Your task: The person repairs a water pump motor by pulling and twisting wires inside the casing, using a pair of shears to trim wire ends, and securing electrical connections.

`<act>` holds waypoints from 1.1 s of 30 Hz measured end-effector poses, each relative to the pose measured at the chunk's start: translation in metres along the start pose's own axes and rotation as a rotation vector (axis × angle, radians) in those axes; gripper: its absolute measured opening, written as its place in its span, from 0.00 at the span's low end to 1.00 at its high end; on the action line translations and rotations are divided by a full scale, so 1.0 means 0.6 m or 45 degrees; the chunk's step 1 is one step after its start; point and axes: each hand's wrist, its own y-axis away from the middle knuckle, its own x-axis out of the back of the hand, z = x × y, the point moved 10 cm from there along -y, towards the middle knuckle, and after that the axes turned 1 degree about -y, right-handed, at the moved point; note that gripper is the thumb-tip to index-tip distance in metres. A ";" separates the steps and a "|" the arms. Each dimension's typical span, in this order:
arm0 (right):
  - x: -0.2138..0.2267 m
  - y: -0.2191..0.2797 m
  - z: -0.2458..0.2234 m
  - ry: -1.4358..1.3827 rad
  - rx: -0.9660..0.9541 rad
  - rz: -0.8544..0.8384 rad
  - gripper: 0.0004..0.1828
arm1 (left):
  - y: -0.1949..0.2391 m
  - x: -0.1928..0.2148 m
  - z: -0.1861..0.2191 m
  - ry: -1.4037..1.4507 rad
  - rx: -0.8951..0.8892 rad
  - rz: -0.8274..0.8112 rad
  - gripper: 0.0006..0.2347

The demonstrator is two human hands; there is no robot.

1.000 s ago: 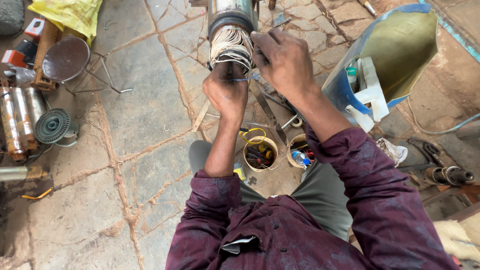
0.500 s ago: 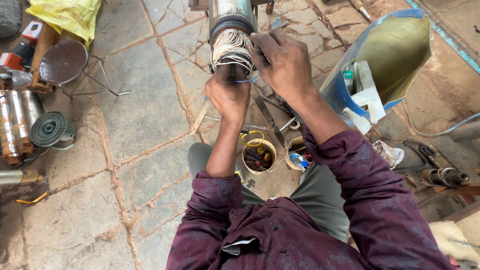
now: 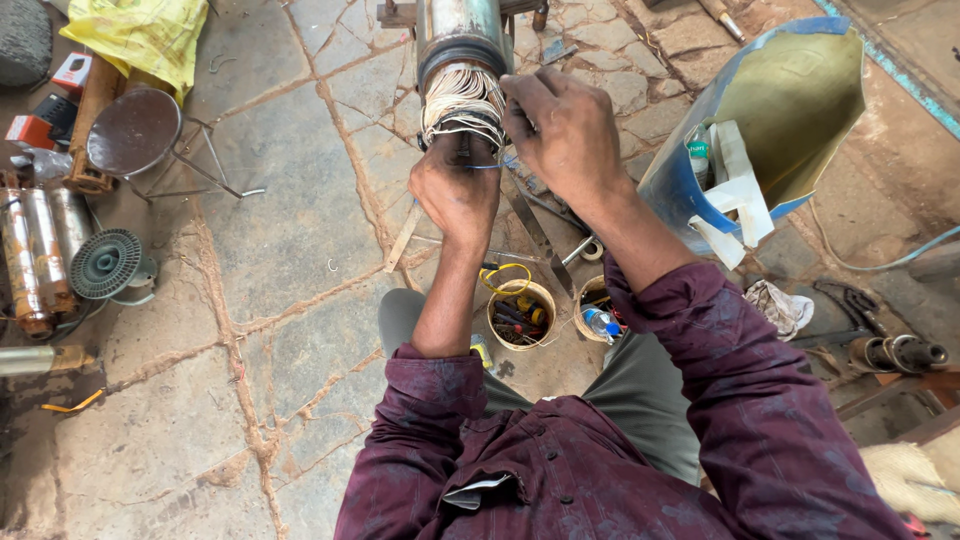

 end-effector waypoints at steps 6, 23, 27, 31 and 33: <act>-0.012 -0.012 0.009 -0.291 -0.007 -0.040 0.09 | -0.002 0.003 0.008 -0.011 -0.068 0.014 0.03; -0.106 0.085 0.147 -1.095 -0.811 -0.061 0.11 | 0.003 0.020 0.007 0.172 -0.176 0.007 0.02; -0.105 0.088 0.132 -1.109 -0.753 -0.074 0.11 | 0.016 0.037 0.021 0.165 -0.224 0.018 0.04; -0.082 0.084 0.121 -1.017 -0.741 -0.063 0.09 | 0.017 0.050 0.024 0.192 -0.195 0.035 0.04; -0.078 0.083 0.117 -1.091 -0.781 -0.037 0.10 | 0.020 0.056 0.024 0.210 -0.160 0.014 0.04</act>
